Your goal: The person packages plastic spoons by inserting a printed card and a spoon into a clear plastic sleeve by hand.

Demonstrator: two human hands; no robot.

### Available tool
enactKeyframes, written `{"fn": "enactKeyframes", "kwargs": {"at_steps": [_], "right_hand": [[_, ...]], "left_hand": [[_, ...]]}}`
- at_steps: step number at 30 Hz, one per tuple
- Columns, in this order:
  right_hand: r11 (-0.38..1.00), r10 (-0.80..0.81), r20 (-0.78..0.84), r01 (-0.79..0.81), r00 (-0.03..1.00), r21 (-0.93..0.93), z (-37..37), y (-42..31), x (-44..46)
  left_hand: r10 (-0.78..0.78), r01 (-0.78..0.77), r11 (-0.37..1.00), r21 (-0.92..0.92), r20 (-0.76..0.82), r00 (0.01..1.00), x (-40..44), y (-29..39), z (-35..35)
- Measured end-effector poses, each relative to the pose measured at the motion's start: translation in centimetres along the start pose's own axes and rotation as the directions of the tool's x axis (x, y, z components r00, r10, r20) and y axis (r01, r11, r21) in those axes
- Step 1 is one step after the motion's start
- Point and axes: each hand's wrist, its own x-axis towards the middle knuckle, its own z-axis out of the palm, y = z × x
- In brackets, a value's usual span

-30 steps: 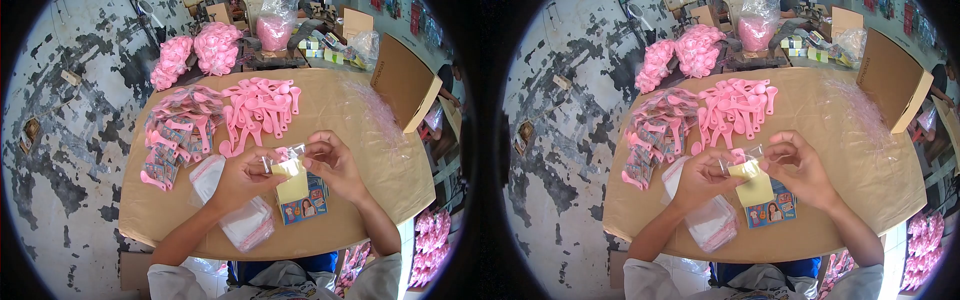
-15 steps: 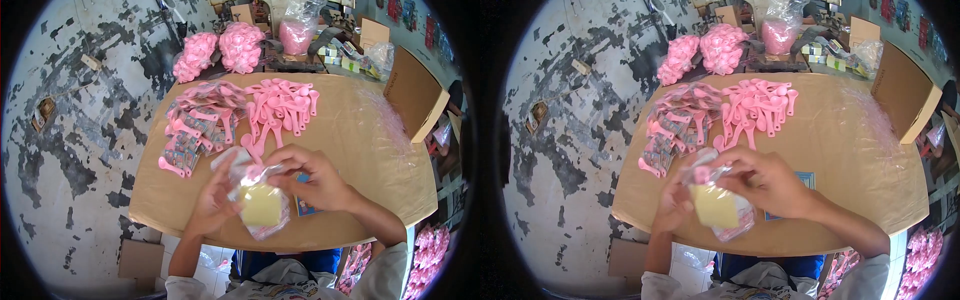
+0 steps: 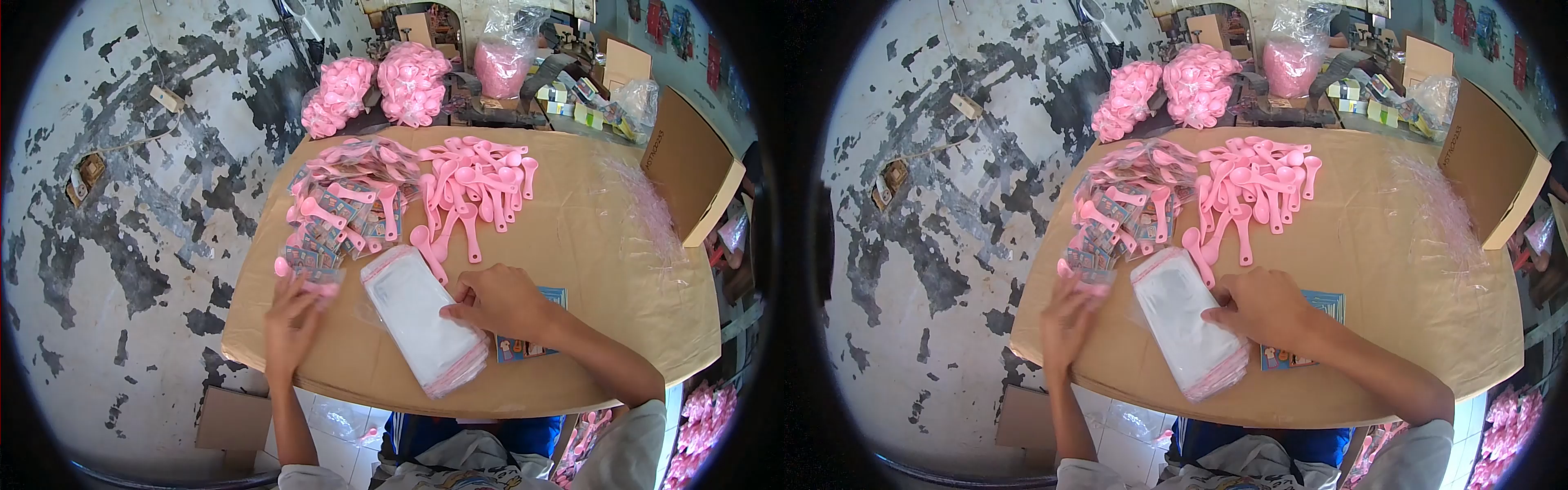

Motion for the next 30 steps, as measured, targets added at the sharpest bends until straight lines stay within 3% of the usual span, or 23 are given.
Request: {"fn": "enactKeyframes", "kwargs": {"at_steps": [3,6,9,12,15,18,22,24,30], "right_hand": [[0.997,0.043,0.036,-0.045,0.998,0.054,-0.3,0.6,0.3],[0.989,-0.03,-0.012,0.031,0.999,0.142,0.3,1.4,0.5],[0.996,-0.082,-0.05,0.084,0.995,0.033,0.5,0.9,-0.2],[0.998,-0.016,0.04,0.013,0.999,0.065,-0.3,0.5,-0.3],[0.985,-0.061,0.045,0.053,0.997,0.164,-0.2,1.3,0.0],[0.952,-0.156,-0.103,0.178,0.982,0.251,0.7,2.5,0.2],[0.947,-0.082,-0.026,0.086,0.996,0.311,-0.3,2.2,0.0],[0.939,-0.096,-0.029,0.1,0.995,0.329,-0.2,2.0,-0.2],[0.947,-0.202,-0.129,0.228,0.971,0.228,0.1,2.0,-0.5]], "left_hand": [[0.026,-0.02,0.984,0.176,-0.032,0.999,0.1,2.0,0.4],[0.119,-0.101,0.957,-0.273,0.051,0.992,0.2,4.9,1.0],[0.434,-0.374,0.894,-0.246,0.27,0.86,0.1,8.7,1.9],[0.435,-0.323,0.86,-0.395,0.239,0.868,-0.5,9.0,3.7],[0.43,-0.318,0.855,-0.409,0.217,0.876,-0.8,8.8,4.4],[0.449,-0.354,0.848,-0.396,0.18,0.875,-0.9,8.6,4.5],[0.433,-0.349,0.855,-0.383,0.159,0.887,-1.0,8.8,4.5],[0.4,-0.337,0.869,-0.362,0.114,0.909,-1.0,9.3,4.4],[0.497,-0.405,0.83,-0.384,0.179,0.849,-0.7,9.9,4.3]]}}
